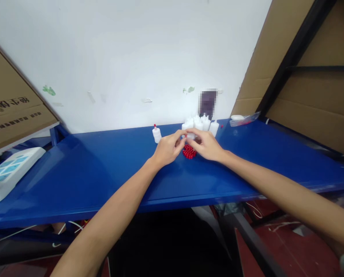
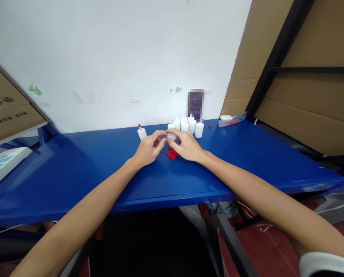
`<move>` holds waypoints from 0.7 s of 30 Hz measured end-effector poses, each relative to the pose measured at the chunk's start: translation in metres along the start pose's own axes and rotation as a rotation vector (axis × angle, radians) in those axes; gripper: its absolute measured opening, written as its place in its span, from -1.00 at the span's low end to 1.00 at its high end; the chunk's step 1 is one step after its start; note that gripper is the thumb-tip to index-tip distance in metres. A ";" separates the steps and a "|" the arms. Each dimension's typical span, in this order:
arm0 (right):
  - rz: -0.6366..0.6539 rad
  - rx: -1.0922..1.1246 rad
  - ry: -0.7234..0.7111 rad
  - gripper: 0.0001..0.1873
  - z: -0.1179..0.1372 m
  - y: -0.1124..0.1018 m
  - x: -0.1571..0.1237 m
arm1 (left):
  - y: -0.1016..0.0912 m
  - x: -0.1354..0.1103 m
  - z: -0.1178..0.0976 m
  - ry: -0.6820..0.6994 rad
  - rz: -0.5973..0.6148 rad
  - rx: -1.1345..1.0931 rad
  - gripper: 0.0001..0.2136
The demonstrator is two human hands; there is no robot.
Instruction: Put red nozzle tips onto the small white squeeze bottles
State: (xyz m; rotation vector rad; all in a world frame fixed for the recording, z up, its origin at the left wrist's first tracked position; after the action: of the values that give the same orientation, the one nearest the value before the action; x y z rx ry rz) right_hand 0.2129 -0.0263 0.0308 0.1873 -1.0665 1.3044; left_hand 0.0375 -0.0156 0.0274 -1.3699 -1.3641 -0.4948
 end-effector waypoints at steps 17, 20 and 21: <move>0.162 0.318 0.174 -0.70 -0.001 0.006 -0.002 | 0.008 -0.005 -0.004 0.009 0.122 0.000 -0.80; 0.184 0.315 0.177 -0.71 -0.001 0.006 -0.002 | 0.008 -0.004 -0.002 -0.018 0.133 -0.013 -0.79; 0.188 0.317 0.184 -0.70 -0.001 0.006 -0.002 | 0.008 -0.004 0.000 -0.033 0.129 -0.014 -0.78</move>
State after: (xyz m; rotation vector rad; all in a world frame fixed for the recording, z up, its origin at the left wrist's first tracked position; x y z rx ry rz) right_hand 0.2086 -0.0246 0.0261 0.2031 -0.7299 1.6262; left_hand 0.0433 -0.0160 0.0210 -1.4734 -1.2911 -0.3978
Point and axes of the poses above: each hand's wrist, its own x-axis towards the middle knuckle, its own y-axis out of the palm, z = x × y, the point moved 3 cm from there along x, towards the middle knuckle, and after that the axes turned 15 degrees about -z, right-handed, at the moved point
